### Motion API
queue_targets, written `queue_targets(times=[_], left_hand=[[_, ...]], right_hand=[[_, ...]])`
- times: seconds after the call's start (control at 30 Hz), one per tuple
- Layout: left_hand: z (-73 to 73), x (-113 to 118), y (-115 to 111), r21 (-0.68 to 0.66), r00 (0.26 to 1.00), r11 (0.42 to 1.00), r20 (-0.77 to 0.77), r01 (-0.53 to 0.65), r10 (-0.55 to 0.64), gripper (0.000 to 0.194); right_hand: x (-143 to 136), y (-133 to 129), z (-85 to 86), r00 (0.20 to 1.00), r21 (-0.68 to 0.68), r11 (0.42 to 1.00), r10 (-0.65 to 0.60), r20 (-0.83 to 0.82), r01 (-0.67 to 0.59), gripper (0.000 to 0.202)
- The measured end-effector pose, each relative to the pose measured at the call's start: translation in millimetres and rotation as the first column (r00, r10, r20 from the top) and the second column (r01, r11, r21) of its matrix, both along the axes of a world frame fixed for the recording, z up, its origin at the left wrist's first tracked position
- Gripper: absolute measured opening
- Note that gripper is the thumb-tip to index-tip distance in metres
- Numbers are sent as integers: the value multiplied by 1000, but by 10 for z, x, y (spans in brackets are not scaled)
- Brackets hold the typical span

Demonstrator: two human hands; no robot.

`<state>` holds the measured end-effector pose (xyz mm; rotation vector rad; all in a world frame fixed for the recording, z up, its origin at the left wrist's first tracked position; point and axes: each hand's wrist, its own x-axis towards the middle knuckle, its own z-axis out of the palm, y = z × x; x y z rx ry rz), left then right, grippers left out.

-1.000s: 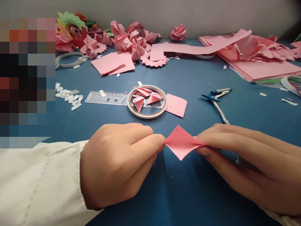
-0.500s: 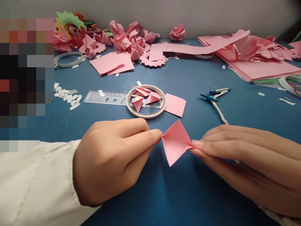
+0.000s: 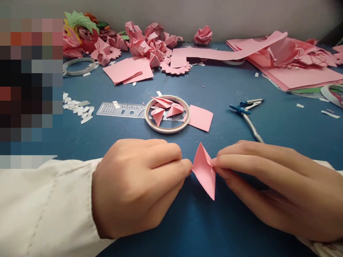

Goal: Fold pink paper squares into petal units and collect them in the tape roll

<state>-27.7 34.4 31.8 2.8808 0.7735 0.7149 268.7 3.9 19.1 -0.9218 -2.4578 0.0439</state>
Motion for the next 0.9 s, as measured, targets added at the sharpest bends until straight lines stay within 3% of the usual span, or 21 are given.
queue_targets(times=[0.1,0.43,0.57,0.73,0.9], left_hand=[[0,3,-23,-35,1000,999,4,29,-29,33],[13,125,-45,-70,1000,997,20,-16,17,34],[-5,171,-53,-154,994,987,83,-54,67,35],[-23,249,-47,-269,984,963,165,-15,62,33],[-16,292,-3,-296,982,955,170,-28,82,33]], right_hand=[[-29,60,10,995,-33,995,97,8,-97,18],[-33,50,-37,992,-16,992,127,13,-127,12],[-47,43,-42,994,11,994,105,19,-106,9],[-95,24,-34,999,24,1000,14,30,-15,8],[-105,21,-69,999,32,999,44,17,-45,12]])
